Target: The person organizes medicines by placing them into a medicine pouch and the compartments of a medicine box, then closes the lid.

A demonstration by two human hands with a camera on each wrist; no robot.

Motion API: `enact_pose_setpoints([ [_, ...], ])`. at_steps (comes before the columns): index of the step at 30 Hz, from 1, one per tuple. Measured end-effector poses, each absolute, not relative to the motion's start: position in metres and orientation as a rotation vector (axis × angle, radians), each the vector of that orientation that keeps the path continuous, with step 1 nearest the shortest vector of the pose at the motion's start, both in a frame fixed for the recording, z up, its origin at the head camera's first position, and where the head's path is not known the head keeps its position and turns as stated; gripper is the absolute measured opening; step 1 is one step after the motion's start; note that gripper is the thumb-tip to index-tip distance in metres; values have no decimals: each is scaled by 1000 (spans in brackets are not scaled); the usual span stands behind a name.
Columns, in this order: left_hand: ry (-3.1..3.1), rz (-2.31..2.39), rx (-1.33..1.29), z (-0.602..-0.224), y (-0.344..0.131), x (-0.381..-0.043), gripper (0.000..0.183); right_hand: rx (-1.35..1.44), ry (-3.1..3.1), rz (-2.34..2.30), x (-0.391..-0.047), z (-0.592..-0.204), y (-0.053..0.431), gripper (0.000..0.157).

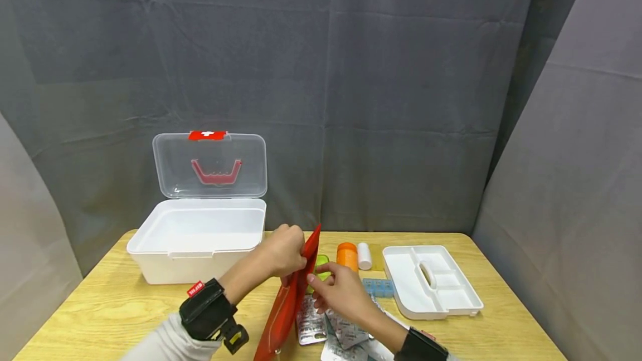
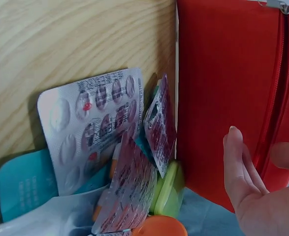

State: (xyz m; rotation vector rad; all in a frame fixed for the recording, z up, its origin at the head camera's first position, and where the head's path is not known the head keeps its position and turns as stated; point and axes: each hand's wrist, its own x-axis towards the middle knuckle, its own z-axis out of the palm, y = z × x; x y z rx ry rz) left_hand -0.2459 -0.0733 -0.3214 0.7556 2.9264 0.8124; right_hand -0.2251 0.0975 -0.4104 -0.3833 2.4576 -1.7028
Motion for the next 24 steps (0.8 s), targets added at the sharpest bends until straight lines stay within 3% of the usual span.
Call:
enact_pose_setpoints([
  [10,2977,766,797,-323,-75,-249,35,-407,2482,-1703,-229,-417,95,37],
  [24,2959,722,698,-313,-95,-252,34,-370,2468,-1671,-230,-427,102,37],
])
